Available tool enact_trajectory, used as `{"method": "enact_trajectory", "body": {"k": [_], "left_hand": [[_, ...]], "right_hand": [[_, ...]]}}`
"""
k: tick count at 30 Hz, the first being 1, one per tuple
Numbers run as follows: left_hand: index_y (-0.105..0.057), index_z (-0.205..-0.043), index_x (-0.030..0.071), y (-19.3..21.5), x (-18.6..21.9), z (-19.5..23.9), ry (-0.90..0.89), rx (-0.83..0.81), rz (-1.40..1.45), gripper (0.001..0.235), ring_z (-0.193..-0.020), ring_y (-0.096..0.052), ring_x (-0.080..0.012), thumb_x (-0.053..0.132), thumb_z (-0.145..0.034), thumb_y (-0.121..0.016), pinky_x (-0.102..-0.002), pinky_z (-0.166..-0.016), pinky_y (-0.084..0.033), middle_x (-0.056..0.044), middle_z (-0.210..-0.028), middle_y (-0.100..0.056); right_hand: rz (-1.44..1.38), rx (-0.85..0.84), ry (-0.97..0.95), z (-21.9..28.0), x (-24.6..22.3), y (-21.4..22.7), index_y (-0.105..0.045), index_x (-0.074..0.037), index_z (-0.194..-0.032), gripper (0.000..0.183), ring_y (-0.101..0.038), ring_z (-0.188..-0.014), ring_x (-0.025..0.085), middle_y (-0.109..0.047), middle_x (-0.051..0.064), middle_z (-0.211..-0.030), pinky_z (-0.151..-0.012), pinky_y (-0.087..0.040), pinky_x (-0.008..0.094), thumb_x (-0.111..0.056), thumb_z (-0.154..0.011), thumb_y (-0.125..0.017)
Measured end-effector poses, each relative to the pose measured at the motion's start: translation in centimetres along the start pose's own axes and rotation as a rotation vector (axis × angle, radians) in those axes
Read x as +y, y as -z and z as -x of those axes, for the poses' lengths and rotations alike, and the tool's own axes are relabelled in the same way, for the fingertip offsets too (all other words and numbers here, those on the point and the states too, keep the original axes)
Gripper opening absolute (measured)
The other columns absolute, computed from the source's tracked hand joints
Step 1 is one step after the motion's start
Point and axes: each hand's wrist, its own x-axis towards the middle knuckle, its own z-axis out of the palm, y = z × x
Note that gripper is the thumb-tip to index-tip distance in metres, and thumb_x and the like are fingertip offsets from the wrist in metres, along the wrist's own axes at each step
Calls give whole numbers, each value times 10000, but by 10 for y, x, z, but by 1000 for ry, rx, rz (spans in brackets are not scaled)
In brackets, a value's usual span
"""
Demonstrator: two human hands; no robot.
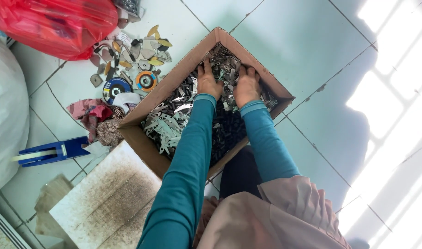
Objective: The person sorts through a box of metal scraps, picking out individual pieces and placing them into a small plastic bag.
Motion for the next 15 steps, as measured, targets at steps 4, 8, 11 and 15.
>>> {"method": "enact_trajectory", "body": {"k": [4, 8, 11, 15], "left_hand": [[-113, -1666, 224, 8, 5, 10, -16, 36, -40, 1007, -1501, -351, -458, 234, -918, -787, -628, -1184, -410, -248, -1639, -246], [-167, -1647, 258, 5, -9, 2, -53, 61, 33, 999, -1457, -418, -458, 237, -889, -817, -614, -1189, -424, -225, -1577, -351], [-179, -1641, 283, 6, 7, 9, -73, 81, 12, 1020, -1464, -389, -466, 250, -862, -837, -585, -1203, -411, -222, -1581, -314], [-135, -1651, 304, 0, 9, 2, -70, 97, -45, 1081, -1498, -330, -467, 261, -846, -856, -562, -1234, -366, -211, -1625, -257]], "right_hand": [[61, -28, -31, -3, -15, 5, -440, -155, -1528, 769, -420, -1351, 371, -383, 137, -1490, -921, -585, 589, -276, -874, -825], [-18, -20, -23, -13, -14, -8, -449, -116, -1502, 761, -421, -1351, 400, -363, 172, -1497, -962, -565, 590, -218, -853, -834], [-73, 2, 12, -1, -22, 11, -445, -112, -1492, 731, -441, -1339, 416, -383, 170, -1478, -975, -576, 559, -125, -849, -794], [43, -2, 7, -2, -27, 7, -350, -77, -1553, 801, -398, -1368, 438, -341, 173, -1504, -922, -618, 538, -75, -861, -755]]}}
